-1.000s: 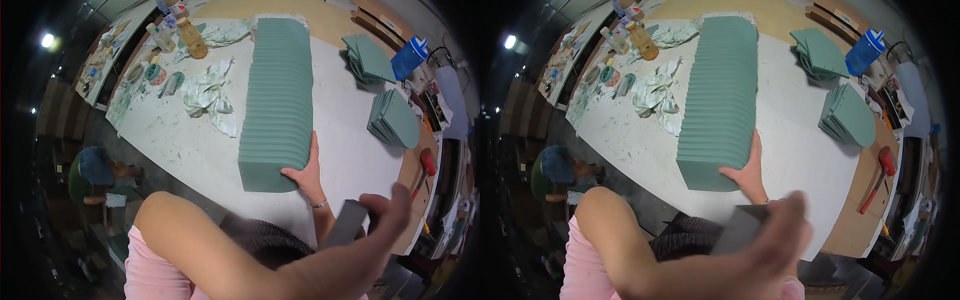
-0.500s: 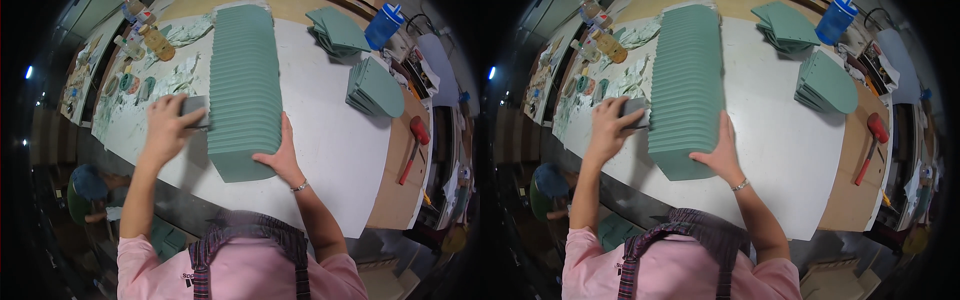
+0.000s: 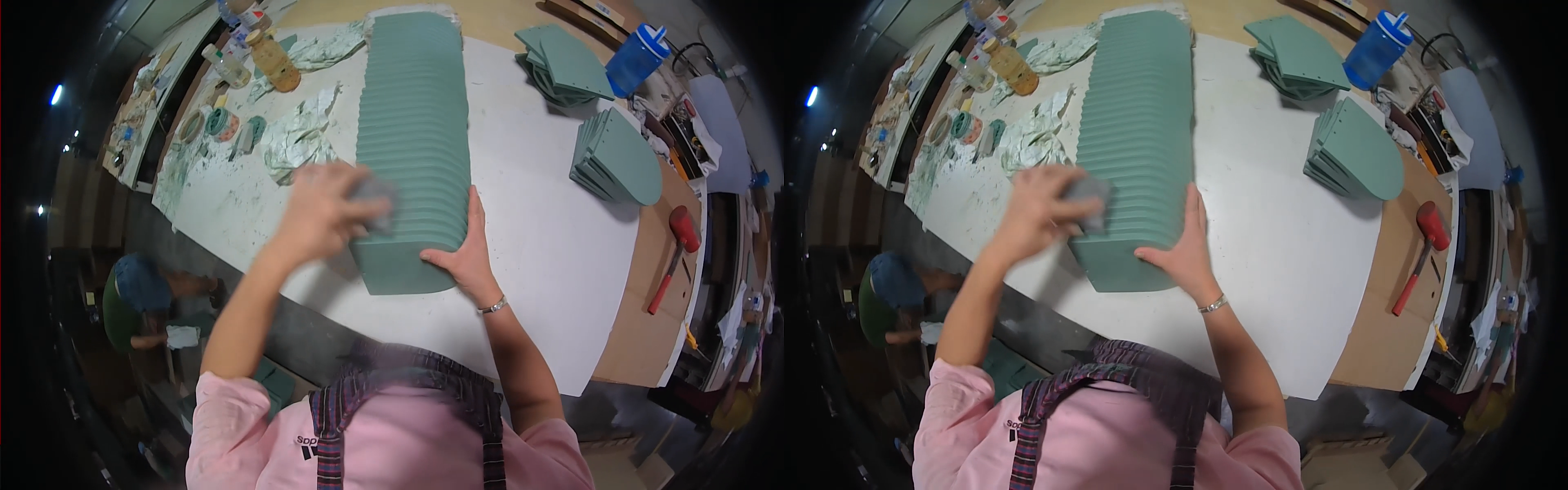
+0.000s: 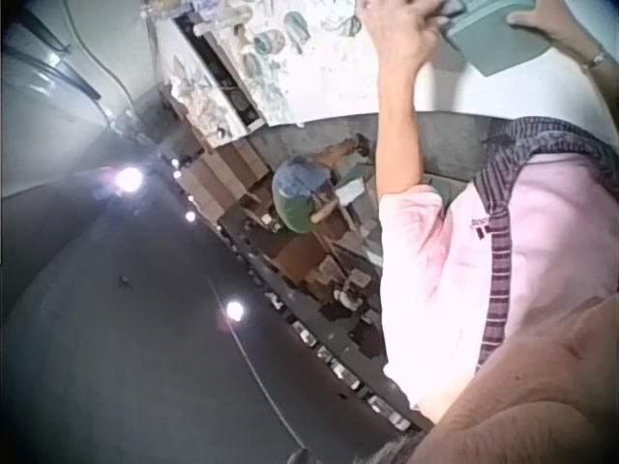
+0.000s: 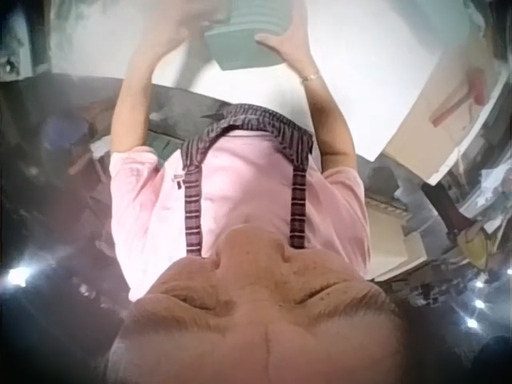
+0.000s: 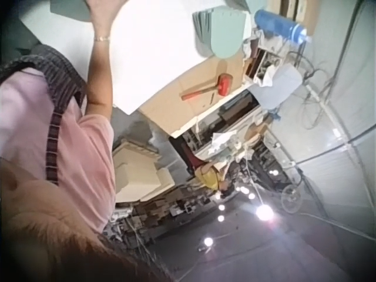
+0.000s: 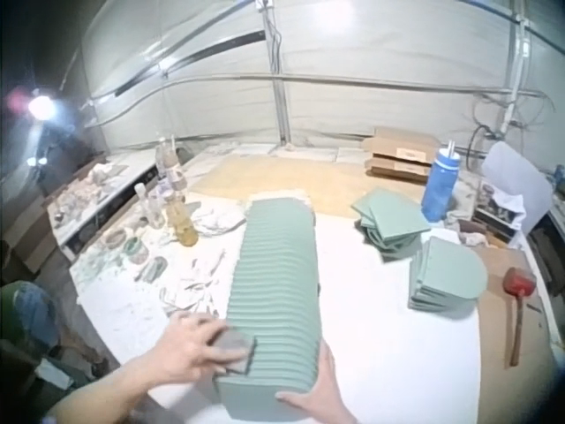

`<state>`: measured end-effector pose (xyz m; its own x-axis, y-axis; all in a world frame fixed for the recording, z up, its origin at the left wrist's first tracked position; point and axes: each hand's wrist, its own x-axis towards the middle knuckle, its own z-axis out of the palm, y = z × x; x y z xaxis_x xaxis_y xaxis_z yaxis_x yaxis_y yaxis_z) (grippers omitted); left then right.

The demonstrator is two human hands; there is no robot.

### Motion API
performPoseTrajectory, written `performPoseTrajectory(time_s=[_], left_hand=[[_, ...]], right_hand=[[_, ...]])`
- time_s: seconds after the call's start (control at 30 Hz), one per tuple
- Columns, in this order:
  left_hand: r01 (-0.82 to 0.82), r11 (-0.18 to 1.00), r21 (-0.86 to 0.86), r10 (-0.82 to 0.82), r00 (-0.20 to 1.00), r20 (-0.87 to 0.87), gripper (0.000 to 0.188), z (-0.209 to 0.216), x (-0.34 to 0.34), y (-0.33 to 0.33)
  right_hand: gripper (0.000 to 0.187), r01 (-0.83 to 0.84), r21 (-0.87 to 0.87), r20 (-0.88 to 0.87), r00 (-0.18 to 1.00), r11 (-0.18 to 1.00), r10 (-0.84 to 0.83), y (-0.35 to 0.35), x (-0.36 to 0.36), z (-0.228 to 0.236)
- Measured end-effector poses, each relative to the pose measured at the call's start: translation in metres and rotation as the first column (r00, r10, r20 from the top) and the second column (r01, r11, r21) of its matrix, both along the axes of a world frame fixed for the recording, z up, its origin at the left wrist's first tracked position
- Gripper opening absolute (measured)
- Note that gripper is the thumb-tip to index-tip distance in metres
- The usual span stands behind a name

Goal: The person aligns a stack of green curved plates on a workbench and uses a sanding block to sand the edges and faces of the stack. The person then handles individual plates, using a brush and cloth to apply a substance and wipe them down.

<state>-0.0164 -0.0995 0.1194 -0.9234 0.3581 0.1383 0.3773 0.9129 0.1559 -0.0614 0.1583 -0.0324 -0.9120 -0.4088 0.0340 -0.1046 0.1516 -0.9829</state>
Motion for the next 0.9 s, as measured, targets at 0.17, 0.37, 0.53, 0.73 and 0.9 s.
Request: performPoseTrajectory(time_s=[0.17,0.37,0.53,0.73,0.9], left_hand=[[-0.267,0.963,-0.041,0.252,0.943,-0.216,0.053,0.011,-0.011,-0.011],[-0.204,0.978,-0.030,0.204,0.979,-0.016,0.061,-0.003,-0.001,-0.010],[-0.140,0.989,0.039,0.144,0.982,-0.122,0.061,-0.008,-0.002,-0.006],[-0.173,0.985,0.014,0.173,0.984,-0.043,0.062,-0.012,0.006,-0.027],[-0.068,0.989,0.133,0.081,0.992,-0.096,0.061,-0.025,-0.025,-0.003]], right_hand=[[0.143,0.026,0.009,0.029,0.999,1.000,-0.027,0.000,0.001,0.001],[0.141,0.006,0.018,0.019,1.000,1.000,-0.007,0.001,-0.001,0.005],[0.141,-0.004,0.011,0.024,1.000,1.000,0.003,-0.004,0.001,0.006],[0.144,-0.020,0.135,0.005,1.000,0.991,0.019,0.003,-0.006,0.017],[0.145,-0.021,0.124,0.003,1.000,0.992,0.021,-0.007,-0.003,0.021]])
